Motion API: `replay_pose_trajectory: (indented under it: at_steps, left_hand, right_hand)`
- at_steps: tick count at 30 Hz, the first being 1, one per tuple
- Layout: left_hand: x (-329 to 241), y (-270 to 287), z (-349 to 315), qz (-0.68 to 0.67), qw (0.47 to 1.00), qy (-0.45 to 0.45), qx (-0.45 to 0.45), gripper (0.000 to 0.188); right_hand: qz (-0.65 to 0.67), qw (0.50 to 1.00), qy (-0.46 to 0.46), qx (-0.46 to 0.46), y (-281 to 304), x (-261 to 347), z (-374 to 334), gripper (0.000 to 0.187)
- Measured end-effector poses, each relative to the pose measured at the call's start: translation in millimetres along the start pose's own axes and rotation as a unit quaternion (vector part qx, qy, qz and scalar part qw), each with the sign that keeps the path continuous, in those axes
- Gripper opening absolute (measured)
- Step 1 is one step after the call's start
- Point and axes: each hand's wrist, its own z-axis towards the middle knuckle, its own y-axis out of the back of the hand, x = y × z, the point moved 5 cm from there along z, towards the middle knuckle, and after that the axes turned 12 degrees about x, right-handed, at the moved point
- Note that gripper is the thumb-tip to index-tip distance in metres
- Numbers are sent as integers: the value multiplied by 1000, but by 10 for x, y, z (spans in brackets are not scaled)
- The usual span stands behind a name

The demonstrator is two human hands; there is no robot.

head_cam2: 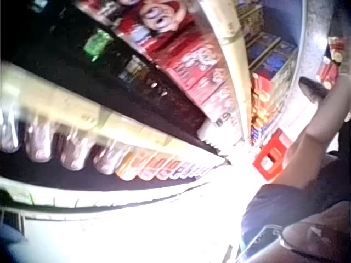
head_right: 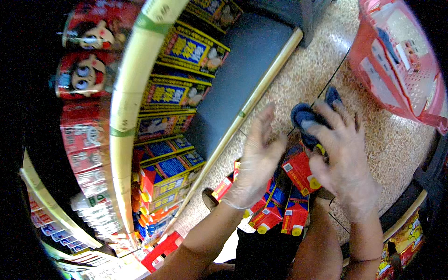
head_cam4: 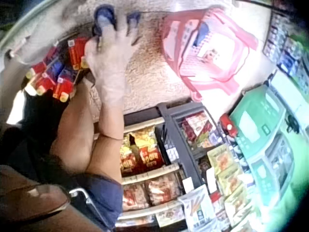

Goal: The person sits on the floor in a store aisle and wipes red and blue product boxes with a blue cloth. They pick up boxes from the shelf, wipe them, and place them on the floor beside them.

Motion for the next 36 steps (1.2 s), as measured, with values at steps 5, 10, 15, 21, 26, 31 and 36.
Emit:
replay_pose_trajectory:
  at_steps: [5,10,15,21,26,31,36]
  left_hand:
    - [-310,362,31,-87,977,-120,-150,61]
    - [-583,962,62,33,900,-323,-290,58]
    - [-947,1216,189,251,817,-421,-305,63]
    - [-1231,1216,423,547,713,-250,-362,51]
    - [-1274,1336,480,590,701,-205,-344,51]
    - [-1304,1181,618,587,720,-200,-313,52]
    - [-1342,1223,571,581,732,-191,-299,52]
  right_hand:
    - [-42,993,-19,113,119,18,90,42]
    - [-139,976,-3,170,268,167,333,30]
    - [-49,988,111,93,393,182,894,34]
    - [183,972,77,129,464,605,2117,54]
    - [214,952,146,163,85,838,2752,53]
    - [230,945,143,181,45,701,2823,53]
    - [250,936,153,196,18,774,2880,52]
